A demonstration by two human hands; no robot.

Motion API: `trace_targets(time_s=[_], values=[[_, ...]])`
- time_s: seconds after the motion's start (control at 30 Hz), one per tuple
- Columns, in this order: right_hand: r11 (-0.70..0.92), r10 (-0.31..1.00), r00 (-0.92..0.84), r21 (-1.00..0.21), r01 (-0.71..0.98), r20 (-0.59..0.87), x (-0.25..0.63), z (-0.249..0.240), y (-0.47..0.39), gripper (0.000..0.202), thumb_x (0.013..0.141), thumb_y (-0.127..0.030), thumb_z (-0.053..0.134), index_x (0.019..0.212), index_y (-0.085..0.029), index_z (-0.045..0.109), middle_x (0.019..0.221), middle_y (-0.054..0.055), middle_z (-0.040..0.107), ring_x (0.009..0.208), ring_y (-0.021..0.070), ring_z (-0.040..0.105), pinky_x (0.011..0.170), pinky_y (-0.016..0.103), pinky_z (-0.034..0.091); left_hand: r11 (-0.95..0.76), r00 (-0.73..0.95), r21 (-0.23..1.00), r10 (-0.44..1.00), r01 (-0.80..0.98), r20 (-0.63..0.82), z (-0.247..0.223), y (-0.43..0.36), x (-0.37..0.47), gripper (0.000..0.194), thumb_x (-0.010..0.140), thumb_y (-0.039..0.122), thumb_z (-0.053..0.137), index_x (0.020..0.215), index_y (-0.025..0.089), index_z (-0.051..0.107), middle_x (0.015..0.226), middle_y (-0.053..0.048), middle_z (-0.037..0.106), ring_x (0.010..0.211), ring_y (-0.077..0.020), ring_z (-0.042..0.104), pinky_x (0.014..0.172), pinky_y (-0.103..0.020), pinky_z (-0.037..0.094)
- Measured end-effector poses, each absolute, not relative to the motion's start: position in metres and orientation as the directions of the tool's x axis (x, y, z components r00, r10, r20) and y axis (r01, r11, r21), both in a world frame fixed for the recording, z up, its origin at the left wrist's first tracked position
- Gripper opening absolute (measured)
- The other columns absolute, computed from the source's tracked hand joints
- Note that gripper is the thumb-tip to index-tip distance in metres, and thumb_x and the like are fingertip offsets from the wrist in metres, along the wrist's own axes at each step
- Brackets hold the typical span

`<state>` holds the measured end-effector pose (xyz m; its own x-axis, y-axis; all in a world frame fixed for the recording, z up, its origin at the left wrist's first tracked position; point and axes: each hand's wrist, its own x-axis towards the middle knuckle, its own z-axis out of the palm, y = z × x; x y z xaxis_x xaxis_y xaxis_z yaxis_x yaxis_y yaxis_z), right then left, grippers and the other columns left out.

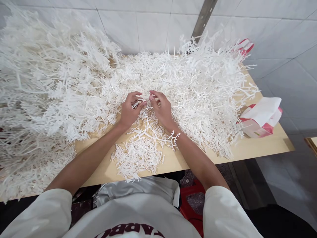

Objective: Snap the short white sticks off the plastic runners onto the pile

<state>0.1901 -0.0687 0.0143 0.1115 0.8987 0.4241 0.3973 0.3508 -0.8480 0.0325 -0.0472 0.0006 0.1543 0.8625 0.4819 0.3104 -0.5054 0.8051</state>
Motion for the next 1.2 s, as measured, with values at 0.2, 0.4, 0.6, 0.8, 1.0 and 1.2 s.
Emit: trace_targets(time_s=[0.2, 0.4, 0.6, 0.8, 1.0, 1.2], values=[[0.386, 0.917, -0.071, -0.831, 0.4, 0.392, 0.189, 0.016, -0.071, 0.022, 0.088, -0.044, 0.062, 0.097, -0.025, 0.069, 0.1, 0.002, 0.071, 0.091, 0.0138, 0.065, 0.082, 0.032, 0.054, -0.474, 0.166, 0.832, 0.881, 0.288, 0.444, -0.003, -0.05, 0.033, 0.038, 0.086, 0.04, 0.064, 0.116, 0.026, 0.044, 0.09, 0.001, 0.07, 0.078, -0.012, 0.069, 0.069, -0.027, 0.051], [0.328, 0.935, -0.019, -0.847, 0.419, 0.353, 0.188, 0.013, -0.07, 0.024, 0.089, -0.045, 0.059, 0.093, -0.022, 0.066, 0.09, 0.0, 0.07, 0.077, 0.011, 0.064, 0.072, 0.029, 0.052, -0.495, 0.193, 0.8, 0.869, 0.339, 0.456, -0.003, -0.05, 0.033, 0.034, 0.086, 0.034, 0.064, 0.112, 0.026, 0.043, 0.091, 0.003, 0.066, 0.077, -0.0117, 0.069, 0.066, -0.027, 0.05], [0.364, 0.917, -0.076, -0.744, 0.56, 0.392, 0.189, 0.009, -0.069, 0.033, 0.095, -0.05, 0.048, 0.088, -0.023, 0.066, 0.085, 0.001, 0.069, 0.076, 0.0124, 0.061, 0.071, 0.03, 0.047, -0.507, 0.228, 0.786, 0.862, 0.353, 0.453, -0.004, -0.05, 0.033, 0.034, 0.087, 0.029, 0.062, 0.113, 0.027, 0.041, 0.086, 0.003, 0.067, 0.077, -0.0123, 0.068, 0.065, -0.027, 0.049], [0.363, 0.89, -0.028, -0.67, 0.647, 0.455, 0.19, 0.005, -0.068, 0.033, 0.098, -0.047, 0.041, 0.083, -0.022, 0.057, 0.08, 0.0, 0.061, 0.072, 0.012, 0.054, 0.068, 0.029, 0.042, -0.547, 0.285, 0.79, 0.832, 0.277, 0.476, -0.002, -0.052, 0.034, 0.031, 0.087, 0.026, 0.062, 0.11, 0.026, 0.041, 0.08, 0.005, 0.066, 0.075, -0.0107, 0.066, 0.067, -0.026, 0.049], [0.283, 0.919, 0.089, -0.801, 0.527, 0.384, 0.194, 0.005, -0.062, 0.033, 0.093, -0.052, 0.049, 0.087, -0.022, 0.061, 0.082, 0.0, 0.064, 0.072, 0.0119, 0.057, 0.067, 0.028, 0.045, -0.554, 0.212, 0.801, 0.831, 0.228, 0.515, -0.004, -0.05, 0.034, 0.031, 0.087, 0.032, 0.064, 0.108, 0.025, 0.042, 0.086, 0.003, 0.064, 0.082, -0.0104, 0.066, 0.077, -0.028, 0.052], [0.311, 0.92, 0.096, -0.856, 0.414, 0.381, 0.191, 0.013, -0.068, 0.035, 0.094, -0.053, 0.048, 0.103, -0.025, 0.067, 0.103, 0.004, 0.07, 0.087, 0.0139, 0.064, 0.078, 0.031, 0.051, -0.499, 0.147, 0.836, 0.867, 0.229, 0.477, -0.003, -0.046, 0.034, 0.029, 0.089, 0.043, 0.06, 0.106, 0.026, 0.045, 0.093, 0.0, 0.066, 0.09, -0.0128, 0.067, 0.083, -0.03, 0.053]])
